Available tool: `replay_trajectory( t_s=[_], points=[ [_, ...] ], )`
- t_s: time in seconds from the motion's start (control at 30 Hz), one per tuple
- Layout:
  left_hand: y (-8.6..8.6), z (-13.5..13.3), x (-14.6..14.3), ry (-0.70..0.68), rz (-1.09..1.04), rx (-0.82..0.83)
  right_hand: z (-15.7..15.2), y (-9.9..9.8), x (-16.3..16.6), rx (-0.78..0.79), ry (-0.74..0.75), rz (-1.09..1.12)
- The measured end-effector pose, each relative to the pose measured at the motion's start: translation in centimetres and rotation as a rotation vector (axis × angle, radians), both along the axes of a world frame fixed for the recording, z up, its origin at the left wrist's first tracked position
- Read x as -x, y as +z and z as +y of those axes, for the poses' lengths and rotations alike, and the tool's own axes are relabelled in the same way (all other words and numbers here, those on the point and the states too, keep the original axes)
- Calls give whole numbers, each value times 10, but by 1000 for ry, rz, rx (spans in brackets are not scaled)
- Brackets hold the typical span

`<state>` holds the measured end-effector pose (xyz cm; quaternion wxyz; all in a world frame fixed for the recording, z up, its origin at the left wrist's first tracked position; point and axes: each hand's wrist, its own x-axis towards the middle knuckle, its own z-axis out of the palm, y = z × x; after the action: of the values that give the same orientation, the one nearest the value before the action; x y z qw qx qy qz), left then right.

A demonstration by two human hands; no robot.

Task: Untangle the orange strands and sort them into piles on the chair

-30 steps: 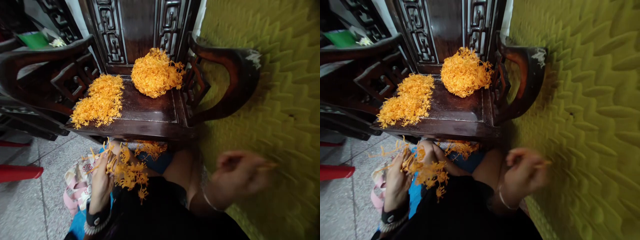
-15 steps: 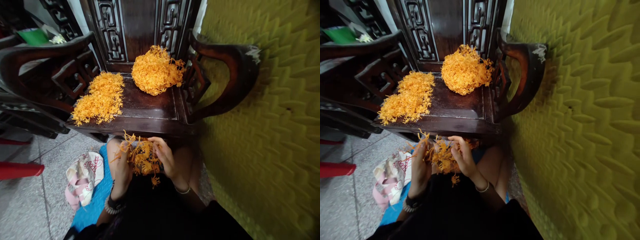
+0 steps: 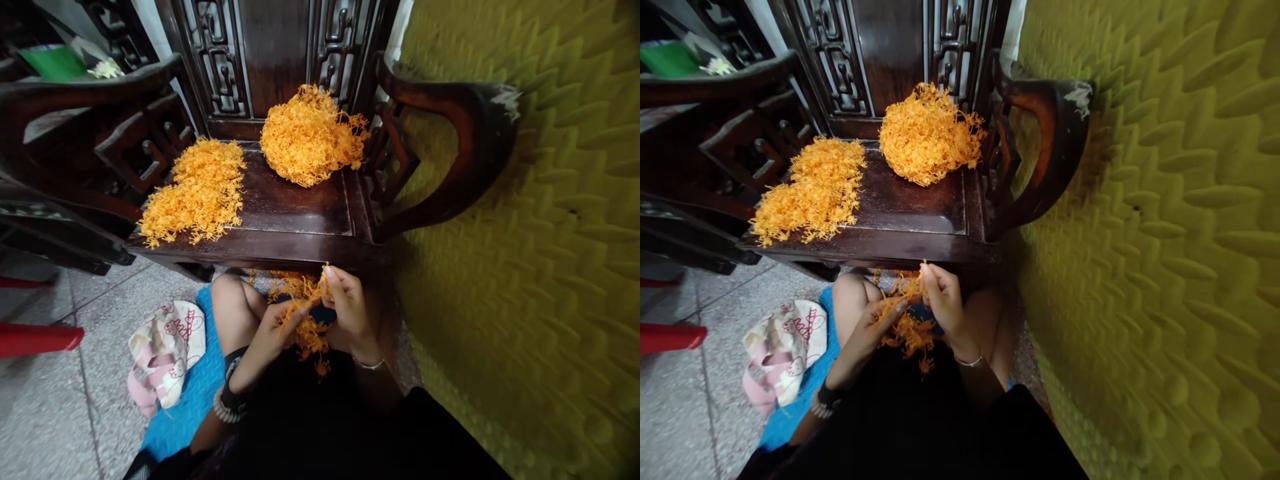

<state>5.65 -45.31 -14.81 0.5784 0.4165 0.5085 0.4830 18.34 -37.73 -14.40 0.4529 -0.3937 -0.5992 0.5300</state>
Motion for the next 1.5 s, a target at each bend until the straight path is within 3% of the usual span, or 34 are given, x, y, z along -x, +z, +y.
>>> replay_trajectory(
  t_s=[0.17,0.27,0.33,0.37,0.43,0.5,0.57,0.67,0.8,0.9,1.03,1.13,1.27,1.37,1.5],
  points=[
    [21,-11,-6,-54,-14,-15,1,13,-6,-173,-163,-72],
    [16,-24,-1,-60,-85,45,21,20,-23,-279,-477,38],
    [6,-32,5,68,-158,80,35,24,-37,-322,-653,149],
    [0,-33,9,171,-188,81,39,25,-42,-335,-626,119],
    [-7,-31,14,360,-212,58,42,25,-46,-334,-364,-47],
    [-8,-25,14,449,-204,25,46,22,-41,-335,-146,-215],
    [-5,-17,12,474,-181,1,58,15,-34,-382,-157,-324],
    [1,-9,5,475,-159,5,94,1,-25,-525,-331,-493],
    [-3,-4,0,457,-203,54,136,-23,-14,-541,-240,-824],
    [-8,0,0,476,-237,41,146,-34,-8,-514,-154,-786],
    [-10,9,1,523,-299,9,136,-36,-5,-517,-157,-507],
    [-11,17,0,559,-274,-28,109,-22,-7,-521,-174,-424],
    [-13,26,-2,540,-208,-64,56,2,-9,-452,24,-267],
    [-15,30,-6,522,-178,-64,26,6,-3,-388,150,-272],
    [-17,27,-19,442,-267,-18,15,0,7,-269,-13,-91]
  ],
)
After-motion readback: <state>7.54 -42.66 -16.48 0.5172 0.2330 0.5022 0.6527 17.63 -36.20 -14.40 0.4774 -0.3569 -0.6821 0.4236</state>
